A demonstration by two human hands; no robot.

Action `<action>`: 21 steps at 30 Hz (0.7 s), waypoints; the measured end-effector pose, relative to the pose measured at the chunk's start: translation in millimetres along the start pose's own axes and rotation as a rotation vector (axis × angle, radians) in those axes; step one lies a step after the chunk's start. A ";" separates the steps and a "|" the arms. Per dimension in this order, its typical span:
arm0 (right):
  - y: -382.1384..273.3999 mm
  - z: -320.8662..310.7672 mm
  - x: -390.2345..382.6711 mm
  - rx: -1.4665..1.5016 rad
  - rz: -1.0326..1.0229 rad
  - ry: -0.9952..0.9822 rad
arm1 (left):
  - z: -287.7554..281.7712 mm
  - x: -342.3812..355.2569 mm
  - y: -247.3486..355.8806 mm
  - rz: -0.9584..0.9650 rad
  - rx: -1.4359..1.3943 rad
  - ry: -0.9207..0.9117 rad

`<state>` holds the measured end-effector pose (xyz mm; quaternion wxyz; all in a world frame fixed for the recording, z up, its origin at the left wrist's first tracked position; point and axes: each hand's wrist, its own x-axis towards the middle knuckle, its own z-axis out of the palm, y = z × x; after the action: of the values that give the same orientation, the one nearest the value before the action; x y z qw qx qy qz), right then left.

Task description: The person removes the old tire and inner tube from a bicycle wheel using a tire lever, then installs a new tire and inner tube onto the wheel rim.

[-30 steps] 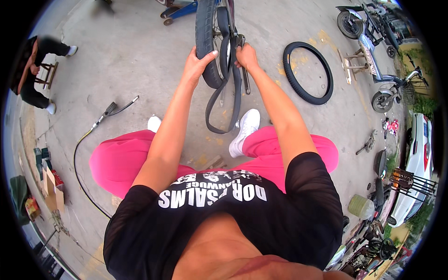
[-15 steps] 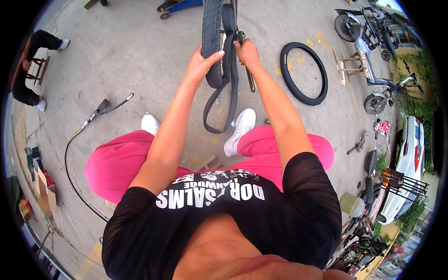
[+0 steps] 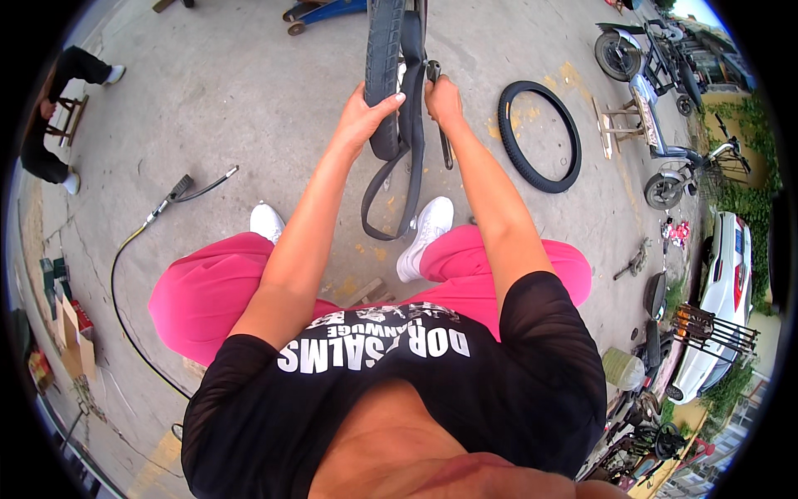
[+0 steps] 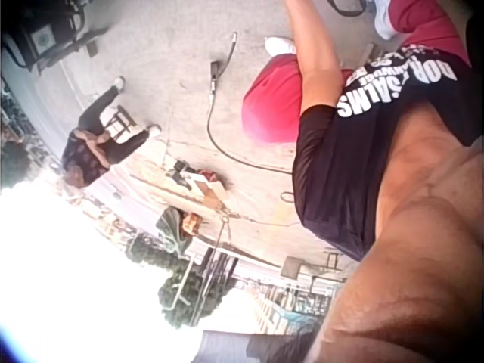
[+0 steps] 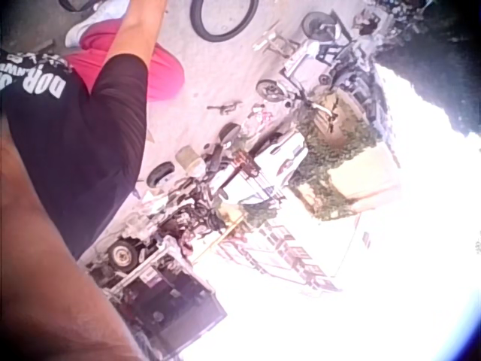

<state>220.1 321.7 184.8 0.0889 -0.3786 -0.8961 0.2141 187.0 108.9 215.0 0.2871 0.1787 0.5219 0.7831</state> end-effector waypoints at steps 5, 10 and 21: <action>-6.0 -6.5 -3.5 -0.095 -0.054 0.006 | 1.9 -0.7 0.6 -0.031 -0.022 0.000; -6.6 -9.4 -11.0 -0.116 -0.092 0.056 | 3.5 -1.9 1.9 -0.029 -0.006 0.000; -12.5 -2.9 -16.7 -0.134 -0.093 0.093 | 8.2 -5.8 5.8 -0.022 0.031 -0.002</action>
<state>224.7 302.8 193.1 0.1147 -0.3513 -0.9199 0.1315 194.7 109.4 223.6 0.2933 0.1780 0.5358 0.7715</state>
